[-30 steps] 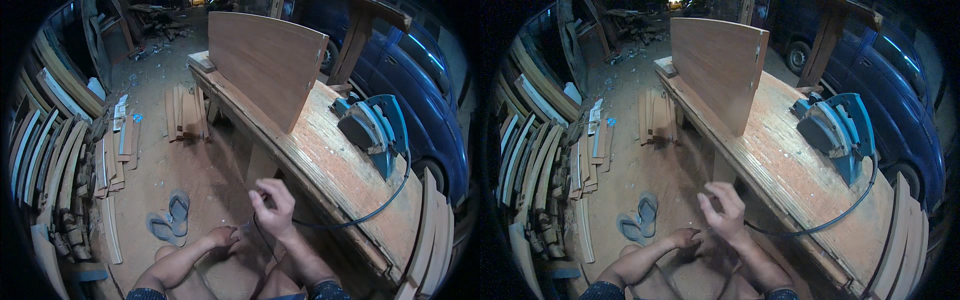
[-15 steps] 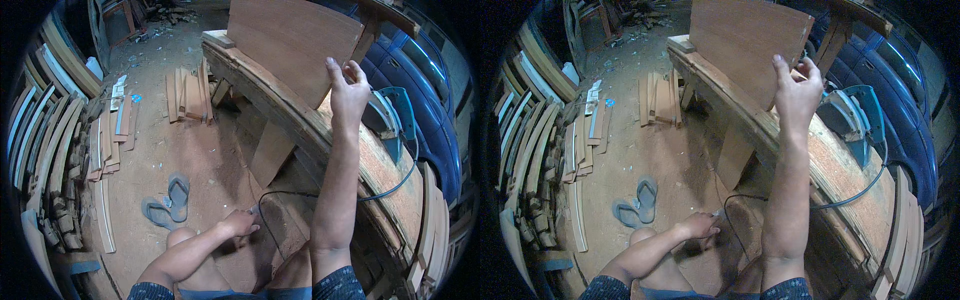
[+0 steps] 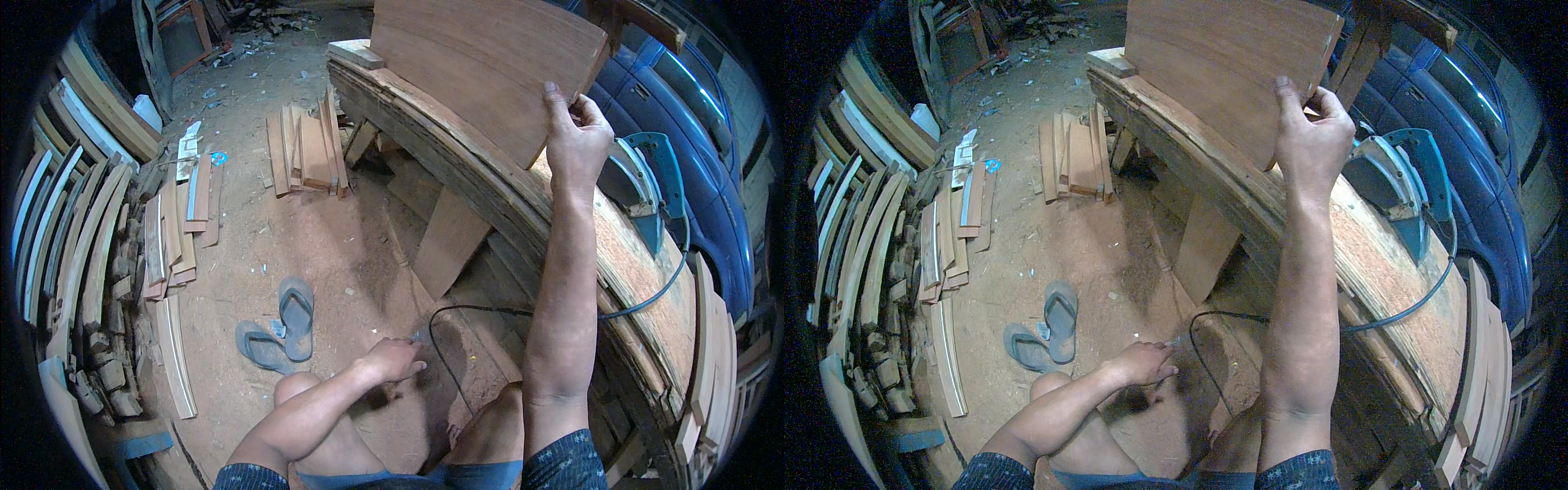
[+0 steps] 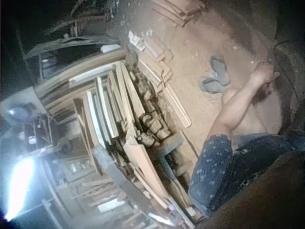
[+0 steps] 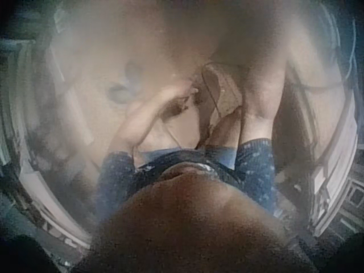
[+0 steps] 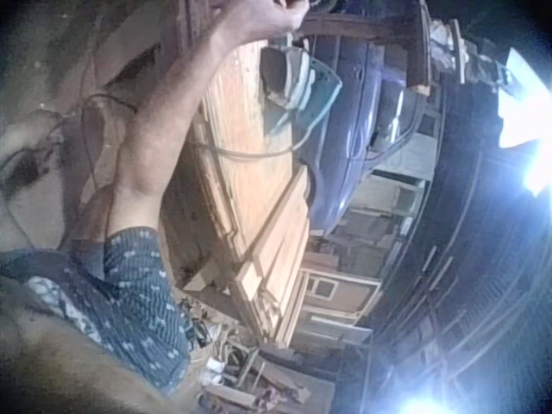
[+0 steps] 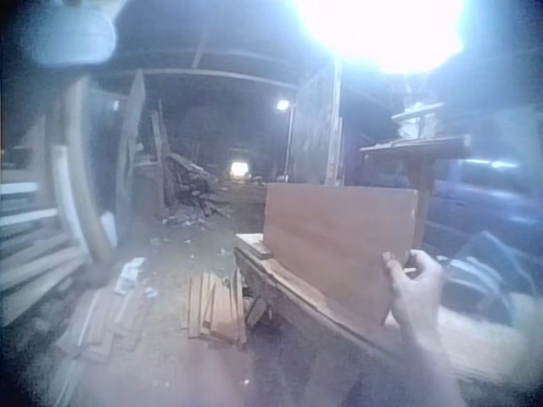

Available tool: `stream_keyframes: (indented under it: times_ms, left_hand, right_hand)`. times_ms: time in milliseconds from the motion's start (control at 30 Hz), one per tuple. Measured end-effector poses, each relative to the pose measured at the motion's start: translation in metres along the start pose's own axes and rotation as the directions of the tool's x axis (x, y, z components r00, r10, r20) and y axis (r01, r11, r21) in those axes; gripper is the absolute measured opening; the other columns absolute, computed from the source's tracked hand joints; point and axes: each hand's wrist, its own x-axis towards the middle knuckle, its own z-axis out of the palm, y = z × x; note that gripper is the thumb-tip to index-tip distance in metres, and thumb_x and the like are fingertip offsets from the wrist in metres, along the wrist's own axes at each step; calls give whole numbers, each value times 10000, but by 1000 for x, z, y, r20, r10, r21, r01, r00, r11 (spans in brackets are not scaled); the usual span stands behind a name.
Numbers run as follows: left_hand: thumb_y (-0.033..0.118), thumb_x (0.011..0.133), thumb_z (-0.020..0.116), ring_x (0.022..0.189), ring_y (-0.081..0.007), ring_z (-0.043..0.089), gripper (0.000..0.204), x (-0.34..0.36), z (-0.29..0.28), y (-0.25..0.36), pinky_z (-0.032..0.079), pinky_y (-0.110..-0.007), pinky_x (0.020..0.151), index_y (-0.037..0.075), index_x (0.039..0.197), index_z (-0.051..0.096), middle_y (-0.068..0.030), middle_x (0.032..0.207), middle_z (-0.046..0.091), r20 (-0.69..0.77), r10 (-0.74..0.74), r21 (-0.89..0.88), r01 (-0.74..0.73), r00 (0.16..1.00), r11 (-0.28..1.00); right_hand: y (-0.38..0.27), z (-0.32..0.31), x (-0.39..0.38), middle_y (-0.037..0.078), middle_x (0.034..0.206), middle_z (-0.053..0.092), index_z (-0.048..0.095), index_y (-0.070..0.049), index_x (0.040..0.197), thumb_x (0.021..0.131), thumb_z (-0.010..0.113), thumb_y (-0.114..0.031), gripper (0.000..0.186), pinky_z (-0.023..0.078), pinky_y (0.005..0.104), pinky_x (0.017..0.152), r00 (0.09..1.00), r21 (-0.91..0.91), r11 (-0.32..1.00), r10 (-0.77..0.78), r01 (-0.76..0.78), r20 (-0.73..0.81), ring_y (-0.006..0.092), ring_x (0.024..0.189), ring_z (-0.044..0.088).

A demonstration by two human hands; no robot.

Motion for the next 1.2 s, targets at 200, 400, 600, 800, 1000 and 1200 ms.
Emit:
stream_keyframes:
  times_ms: [200, 400, 600, 800, 1000, 1200]
  left_hand:
    - [466, 1009, 535, 1137, -410, 652, 530, 0, 2, 6, 509, -506, 988, 7, 1260, 620, -241, 1204, 683, -11, 13, -5, -13, 1000, 1000]
    - [486, 1003, 544, 1162, -435, 632, 571, 6, -7, 11, 495, -518, 1007, 53, 1373, 570, -234, 1293, 646, 117, -51, 27, 48, 992, 998]
    - [457, 1003, 549, 1126, -423, 656, 536, 4, -5, 6, 510, -503, 994, -4, 1269, 611, -252, 1208, 683, -34, 22, -18, -22, 999, 1000]
    - [502, 1022, 518, 1239, -446, 585, 636, 8, -4, 1, 443, -512, 1081, 43, 1463, 499, -261, 1325, 626, 96, -60, -37, 64, 994, 997]
    - [466, 1009, 541, 1157, -453, 638, 586, 8, 6, -8, 500, -515, 1008, 15, 1384, 545, -275, 1259, 659, -36, -5, -7, 5, 999, 1000]
    - [459, 1007, 550, 1159, -462, 631, 573, 6, 2, -8, 495, -517, 1014, 25, 1381, 551, -283, 1253, 657, -60, 20, -24, -22, 998, 999]
  right_hand:
    - [2, 4, 1, 81, 821, 756, 768, 33, 1005, 890, 811, -327, 379, 519, 274, 685, 1000, 31, 999, -7, 7, 13, 109, 702, 659]
    - [3, -1, 1, 95, 839, 764, 767, 37, 1040, 883, 817, -327, 400, 525, 275, 701, 1000, 52, 999, 6, -7, 21, 117, 737, 684]
    - [0, -7, -5, 123, 891, 769, 763, 46, 1048, 889, 812, -321, 403, 548, 302, 747, 1000, 46, 999, 17, -17, 0, 158, 791, 708]
    - [-7, -10, -8, 106, 890, 759, 749, 48, 1051, 922, 793, -273, 349, 540, 296, 724, 995, 89, 991, 100, -102, 31, 138, 762, 680]
    - [-10, -9, -5, 110, 874, 752, 742, 61, 1012, 907, 807, -255, 339, 529, 285, 716, 980, 231, 952, 187, -198, 69, 117, 759, 664]
    - [-17, -15, -22, 214, 1097, 724, 641, 113, 1255, 841, 862, -345, 656, 560, 338, 844, 991, 68, 989, 129, -130, 27, 233, 942, 694]
